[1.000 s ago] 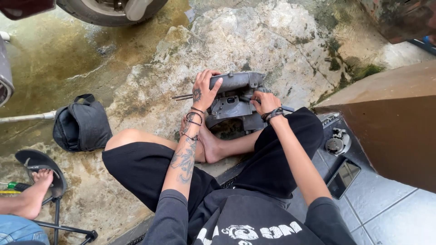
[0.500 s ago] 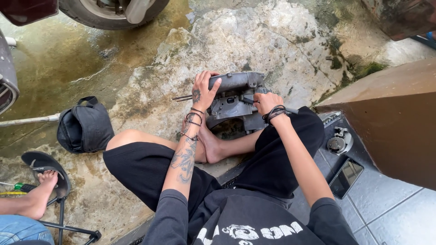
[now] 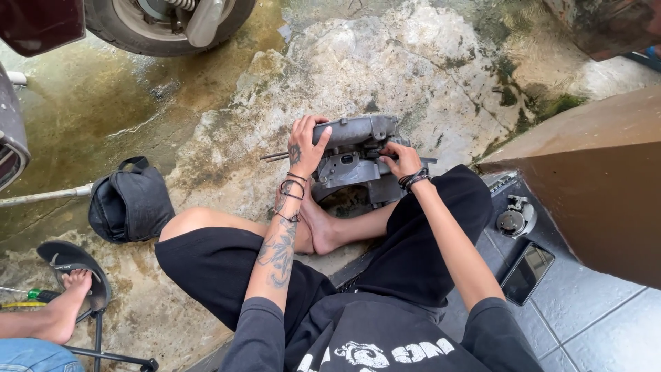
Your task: The person sits on the ground and cleans a disassembled mechanical part, likely a carburetor, using a small brush. They scrub various surfaces and crevices of the metal component while holding it in their hands.
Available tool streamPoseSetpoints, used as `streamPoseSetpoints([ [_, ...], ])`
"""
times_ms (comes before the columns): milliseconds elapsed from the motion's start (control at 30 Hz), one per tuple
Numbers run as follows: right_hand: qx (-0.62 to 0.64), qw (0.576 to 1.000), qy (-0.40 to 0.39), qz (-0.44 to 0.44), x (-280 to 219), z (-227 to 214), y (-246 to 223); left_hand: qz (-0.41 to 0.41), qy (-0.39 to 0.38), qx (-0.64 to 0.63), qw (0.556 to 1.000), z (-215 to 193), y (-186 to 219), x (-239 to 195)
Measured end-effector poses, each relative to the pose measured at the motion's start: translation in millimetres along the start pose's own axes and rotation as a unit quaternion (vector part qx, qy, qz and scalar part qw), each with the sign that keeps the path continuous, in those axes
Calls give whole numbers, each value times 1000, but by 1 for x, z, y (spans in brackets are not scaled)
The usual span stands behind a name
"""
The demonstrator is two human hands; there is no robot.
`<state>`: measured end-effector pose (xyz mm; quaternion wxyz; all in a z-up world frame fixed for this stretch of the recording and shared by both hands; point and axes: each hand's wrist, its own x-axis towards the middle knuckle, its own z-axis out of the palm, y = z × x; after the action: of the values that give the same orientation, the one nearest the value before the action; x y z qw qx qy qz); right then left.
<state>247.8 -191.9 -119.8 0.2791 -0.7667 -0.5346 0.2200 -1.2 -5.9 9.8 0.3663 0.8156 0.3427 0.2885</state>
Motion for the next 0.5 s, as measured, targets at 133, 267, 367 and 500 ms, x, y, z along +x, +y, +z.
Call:
streamPoseSetpoints([
  [133,-8,1000,-6,-1,1,-13,24,0,5,-9,1000,1,1,3],
  [267,-14,998,-35,52,-16,-19,4,6,6,2,1000,4,-2,3],
  [367,-82,990,-75,85,-40,-7,6,8,7,5,1000,4,-6,1],
  [500,-190,953,-190,140,-68,-5,-6,4,13,1,1000,4,-2,2],
])
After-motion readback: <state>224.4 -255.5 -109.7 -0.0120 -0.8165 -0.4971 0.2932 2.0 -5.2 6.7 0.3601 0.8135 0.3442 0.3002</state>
